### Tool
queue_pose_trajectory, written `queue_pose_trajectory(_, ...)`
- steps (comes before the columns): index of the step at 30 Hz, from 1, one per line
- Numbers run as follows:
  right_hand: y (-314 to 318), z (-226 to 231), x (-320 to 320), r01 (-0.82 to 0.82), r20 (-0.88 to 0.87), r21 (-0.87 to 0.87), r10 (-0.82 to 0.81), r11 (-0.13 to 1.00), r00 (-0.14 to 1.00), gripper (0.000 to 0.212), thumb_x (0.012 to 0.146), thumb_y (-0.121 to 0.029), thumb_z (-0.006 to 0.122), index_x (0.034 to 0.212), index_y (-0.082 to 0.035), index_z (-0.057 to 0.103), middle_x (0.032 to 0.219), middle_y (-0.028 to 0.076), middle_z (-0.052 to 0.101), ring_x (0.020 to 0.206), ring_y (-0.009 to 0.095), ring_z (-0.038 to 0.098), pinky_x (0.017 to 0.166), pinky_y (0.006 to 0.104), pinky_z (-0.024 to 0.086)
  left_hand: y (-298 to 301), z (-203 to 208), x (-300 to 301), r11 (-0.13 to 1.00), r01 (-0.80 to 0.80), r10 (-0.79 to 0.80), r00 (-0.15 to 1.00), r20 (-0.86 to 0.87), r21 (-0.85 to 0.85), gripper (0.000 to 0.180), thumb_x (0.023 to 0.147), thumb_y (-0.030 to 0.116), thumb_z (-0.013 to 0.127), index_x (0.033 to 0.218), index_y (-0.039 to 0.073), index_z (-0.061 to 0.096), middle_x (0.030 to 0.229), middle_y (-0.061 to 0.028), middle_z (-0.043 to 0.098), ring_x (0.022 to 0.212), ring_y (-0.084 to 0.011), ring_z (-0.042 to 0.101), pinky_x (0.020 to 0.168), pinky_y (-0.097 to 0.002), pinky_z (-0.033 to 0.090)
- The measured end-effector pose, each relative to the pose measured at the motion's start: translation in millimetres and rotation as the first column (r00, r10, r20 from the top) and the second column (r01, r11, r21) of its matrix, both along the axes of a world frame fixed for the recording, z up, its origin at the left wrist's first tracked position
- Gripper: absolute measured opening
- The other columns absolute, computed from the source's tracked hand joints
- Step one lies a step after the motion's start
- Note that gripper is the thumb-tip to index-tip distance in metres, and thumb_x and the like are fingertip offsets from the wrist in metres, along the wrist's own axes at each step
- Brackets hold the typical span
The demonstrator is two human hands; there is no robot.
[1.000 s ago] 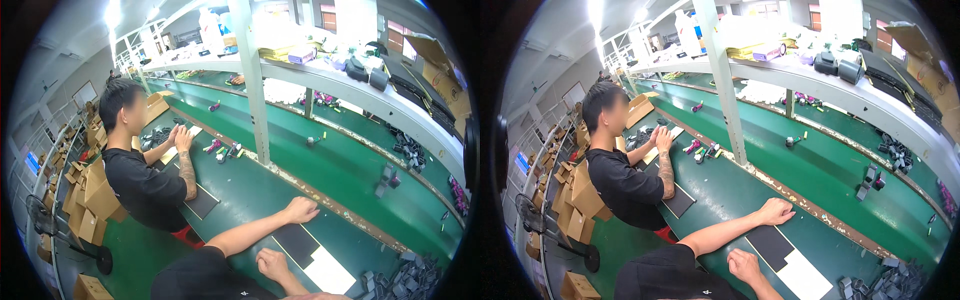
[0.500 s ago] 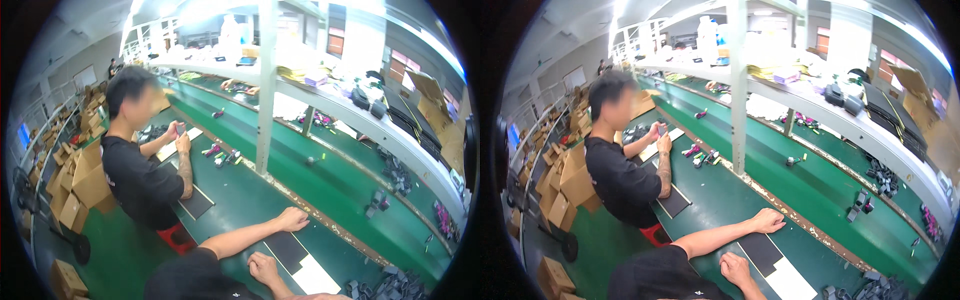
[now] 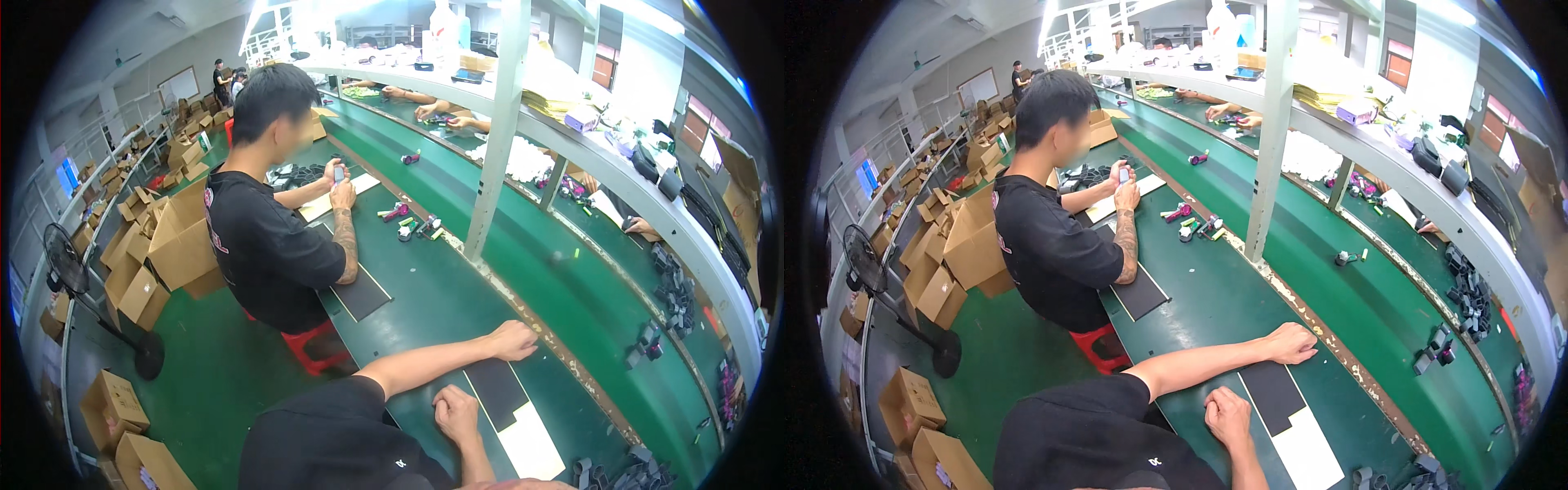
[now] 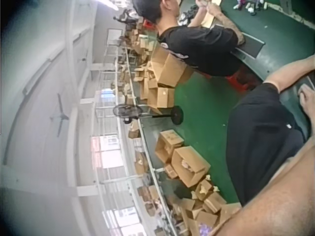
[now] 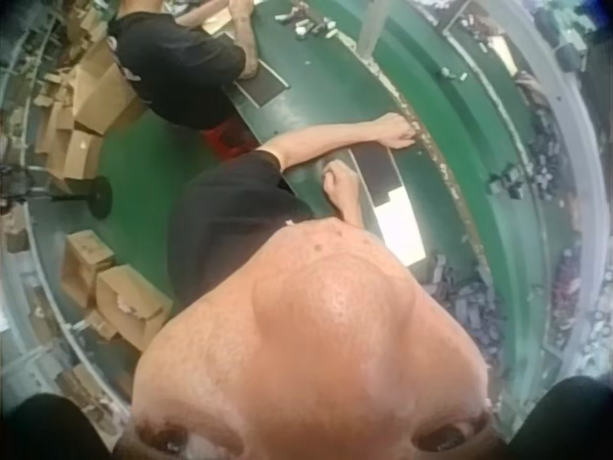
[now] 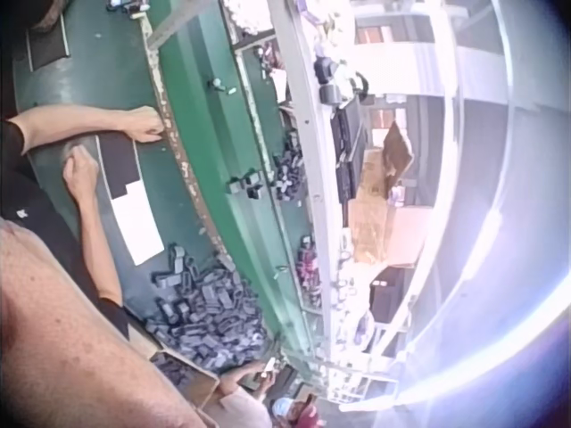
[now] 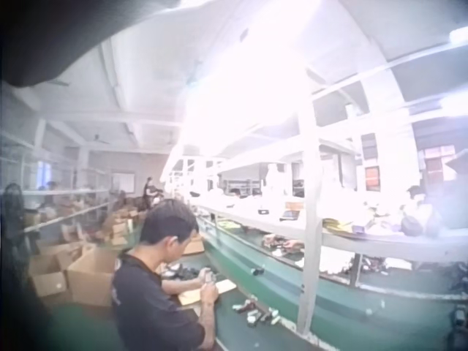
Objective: The person assembles handheld fans by inserting batteries, motor units, and circuit components into plastic casing halves, attaching foam pads, snapping the casing pieces together, and placing the assembled devices onto the conveyor belt.
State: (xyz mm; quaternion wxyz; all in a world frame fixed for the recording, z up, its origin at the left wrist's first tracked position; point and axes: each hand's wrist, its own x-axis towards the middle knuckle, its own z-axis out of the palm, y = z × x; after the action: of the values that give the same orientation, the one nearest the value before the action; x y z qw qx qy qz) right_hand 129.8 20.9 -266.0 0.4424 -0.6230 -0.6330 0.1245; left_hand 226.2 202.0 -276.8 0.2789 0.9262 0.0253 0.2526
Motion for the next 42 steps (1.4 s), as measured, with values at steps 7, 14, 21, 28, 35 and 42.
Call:
queue_pose_trajectory(7,-3.7,-1.6,2.7,-0.012,0.005,-0.024,0.012,1.0,1.0,0.009,0.081,-0.003,0.059,0.074,-0.006,0.063,0.075,0.011,0.064,0.068,0.033,0.066,0.063,0.0439,0.053,-2.1,0.0,2.0,1.0,0.003,-0.003,0.999,-0.036,0.006,0.035,0.089,0.023,0.07,0.067,0.003,0.051,0.066,-0.0157,0.057,0.068,-0.0397,0.061,0.064,-0.0514,0.046)
queue_pose_trajectory(14,-5.3,1.0,6.4,-0.016,-0.015,-0.047,0.015,0.999,1.0,0.008,0.081,-0.003,0.059,0.074,-0.006,0.062,0.075,0.011,0.062,0.069,0.033,0.066,0.063,0.0453,0.052,-1.0,1.9,3.2,1.0,0.016,-0.017,0.998,-0.056,-0.021,0.036,0.089,0.023,0.071,0.067,0.003,0.051,0.066,-0.0152,0.056,0.068,-0.0394,0.061,0.064,-0.0511,0.047)
queue_pose_trajectory(21,-0.6,2.3,-1.8,-0.043,-0.04,-0.055,0.041,0.998,0.998,0.008,0.081,-0.003,0.059,0.075,-0.007,0.063,0.075,0.012,0.061,0.071,0.034,0.066,0.065,0.0459,0.053,6.1,4.4,-8.7,0.999,0.023,-0.025,0.998,-0.049,-0.034,0.036,0.088,0.022,0.071,0.066,0.003,0.049,0.065,-0.0144,0.055,0.066,-0.0393,0.059,0.062,-0.0515,0.043)
queue_pose_trajectory(28,-12.8,1.5,16.4,-0.023,-0.015,-0.063,0.022,0.998,1.0,0.003,0.083,-0.007,0.059,0.082,-0.007,0.062,0.079,0.011,0.061,0.075,0.034,0.067,0.068,0.0462,0.055,-6.5,-7.0,21.9,0.998,0.033,-0.033,0.999,0.001,0.06,0.034,0.09,0.033,0.068,0.071,0.006,0.058,0.072,-0.0174,0.062,0.072,-0.0417,0.065,0.064,-0.0522,0.051)
queue_pose_trajectory(35,3.6,-16.8,4.9,-0.103,-0.058,0.0,0.103,0.995,0.993,0.005,0.087,-0.007,0.058,0.084,-0.003,0.057,0.082,0.014,0.058,0.08,0.037,0.064,0.069,0.0497,0.052,14.3,2.8,-3.5,0.998,-0.048,0.051,0.993,-0.105,0.029,0.038,0.09,0.029,0.073,0.065,0.006,0.055,0.065,-0.0151,0.062,0.066,-0.0388,0.064,0.061,-0.0506,0.05)
queue_pose_trajectory(42,-9.6,-12.0,6.2,-0.071,-0.07,-0.012,0.07,0.997,0.995,0.004,0.086,-0.004,0.057,0.083,-0.003,0.055,0.08,0.015,0.056,0.078,0.039,0.063,0.068,0.0509,0.049,-5.9,9.0,4.8,0.999,-0.028,0.027,0.994,-0.103,-0.014,0.038,0.091,0.028,0.072,0.065,0.005,0.054,0.065,-0.0148,0.061,0.067,-0.0385,0.064,0.062,-0.0501,0.049)
